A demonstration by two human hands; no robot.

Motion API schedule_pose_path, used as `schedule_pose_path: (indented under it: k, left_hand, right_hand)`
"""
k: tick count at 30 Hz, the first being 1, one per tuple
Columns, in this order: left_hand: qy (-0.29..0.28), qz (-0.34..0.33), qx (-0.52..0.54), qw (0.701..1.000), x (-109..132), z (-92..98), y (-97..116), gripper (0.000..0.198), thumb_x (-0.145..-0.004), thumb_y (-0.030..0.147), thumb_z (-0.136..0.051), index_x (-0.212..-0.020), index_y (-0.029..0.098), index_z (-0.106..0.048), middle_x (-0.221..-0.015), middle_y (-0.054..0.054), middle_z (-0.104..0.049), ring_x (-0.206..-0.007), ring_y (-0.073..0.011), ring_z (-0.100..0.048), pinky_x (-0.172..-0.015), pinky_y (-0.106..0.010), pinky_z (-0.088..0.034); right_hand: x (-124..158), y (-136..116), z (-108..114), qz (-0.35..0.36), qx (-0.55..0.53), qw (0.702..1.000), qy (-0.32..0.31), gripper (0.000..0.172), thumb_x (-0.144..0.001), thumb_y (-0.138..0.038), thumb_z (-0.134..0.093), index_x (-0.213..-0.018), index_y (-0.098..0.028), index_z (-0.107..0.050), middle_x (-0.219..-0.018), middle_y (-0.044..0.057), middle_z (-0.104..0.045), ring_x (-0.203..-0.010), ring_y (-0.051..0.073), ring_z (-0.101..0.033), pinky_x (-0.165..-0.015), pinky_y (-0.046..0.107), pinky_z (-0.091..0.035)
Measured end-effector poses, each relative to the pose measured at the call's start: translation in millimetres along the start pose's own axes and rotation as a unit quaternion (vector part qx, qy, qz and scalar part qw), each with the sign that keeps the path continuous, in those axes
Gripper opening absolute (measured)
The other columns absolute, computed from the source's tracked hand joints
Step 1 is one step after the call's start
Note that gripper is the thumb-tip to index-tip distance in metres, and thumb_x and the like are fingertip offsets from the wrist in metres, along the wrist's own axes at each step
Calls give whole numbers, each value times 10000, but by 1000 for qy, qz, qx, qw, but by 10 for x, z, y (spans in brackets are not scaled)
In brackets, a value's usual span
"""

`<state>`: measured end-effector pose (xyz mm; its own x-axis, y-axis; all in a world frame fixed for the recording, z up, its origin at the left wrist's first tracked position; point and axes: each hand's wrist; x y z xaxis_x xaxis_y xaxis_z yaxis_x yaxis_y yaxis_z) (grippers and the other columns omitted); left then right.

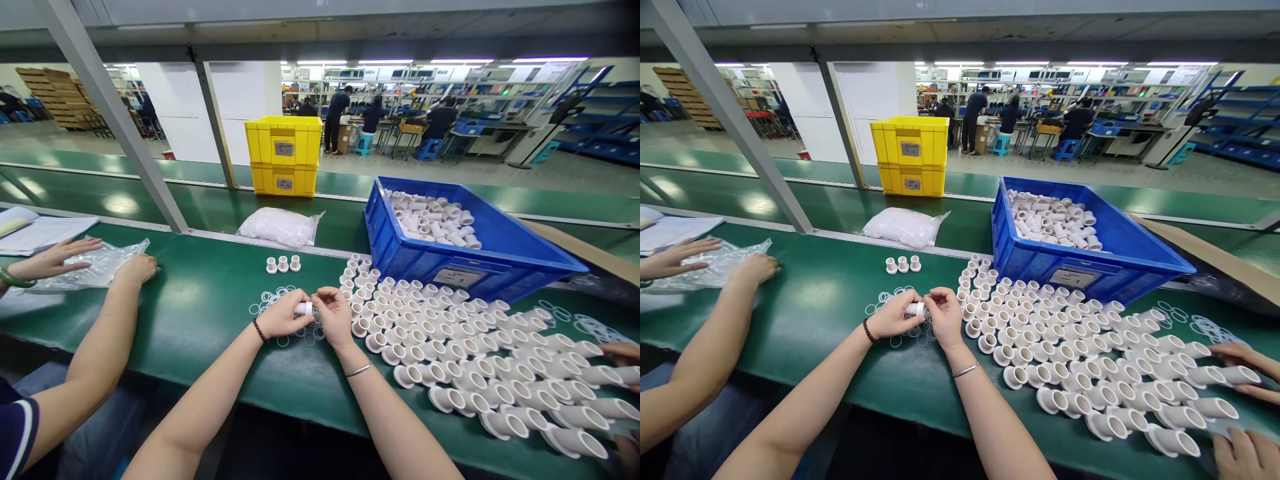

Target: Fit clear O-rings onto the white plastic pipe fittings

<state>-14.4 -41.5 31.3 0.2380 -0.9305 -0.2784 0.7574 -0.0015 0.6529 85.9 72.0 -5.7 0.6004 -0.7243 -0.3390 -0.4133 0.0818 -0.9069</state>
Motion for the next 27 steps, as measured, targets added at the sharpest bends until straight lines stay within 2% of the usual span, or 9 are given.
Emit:
schedule_pose_path:
  k: [7,13,16,22,27]
  left_hand:
    - [25,-31,40,998,7,-8,2,259,-801,342,-578,-968,165,-491,-888,-42,-524,-791,-169,-504,-721,-285,-398]
    - [39,-38,73,996,1,-20,56,306,-815,310,-564,-1076,180,-472,-1000,-63,-541,-890,-179,-517,-804,-303,-413]
    - [35,-50,78,995,4,-29,63,263,-827,297,-547,-1064,193,-499,-985,-54,-544,-893,-178,-516,-818,-306,-408]
    - [25,-31,89,995,10,-28,20,266,-833,356,-544,-1026,178,-502,-962,-51,-529,-851,-174,-508,-790,-303,-403]
    - [49,18,143,988,-23,-47,-33,316,-827,413,-552,-1011,158,-516,-934,-46,-514,-828,-167,-493,-767,-294,-404]
  right_hand:
    - [-27,-29,8,-89,-76,993,2,290,-660,-290,-756,-858,-190,-570,-786,4,-595,-745,142,-585,-730,305,-497]
    - [-43,-75,23,-121,-100,987,-15,305,-650,-318,-759,-851,-192,-568,-825,4,-597,-766,137,-583,-754,295,-493]
    - [-43,-85,21,-138,-118,983,-21,329,-636,-327,-768,-858,-196,-564,-820,7,-603,-769,145,-588,-763,308,-495]
    - [-49,-74,21,-124,-94,988,-16,317,-643,-362,-761,-836,-193,-574,-817,17,-614,-767,158,-588,-751,319,-496]
    - [-44,-65,50,-103,-21,993,-57,275,-725,-418,-679,-865,-197,-594,-842,28,-625,-786,178,-592,-731,326,-504]
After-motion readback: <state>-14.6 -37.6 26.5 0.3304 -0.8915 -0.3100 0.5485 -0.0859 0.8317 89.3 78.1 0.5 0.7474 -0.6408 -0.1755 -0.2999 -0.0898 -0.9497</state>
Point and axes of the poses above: each hand's wrist, its own x-axis away from the middle knuckle, its own z-axis out of the back of the hand, y = z × x
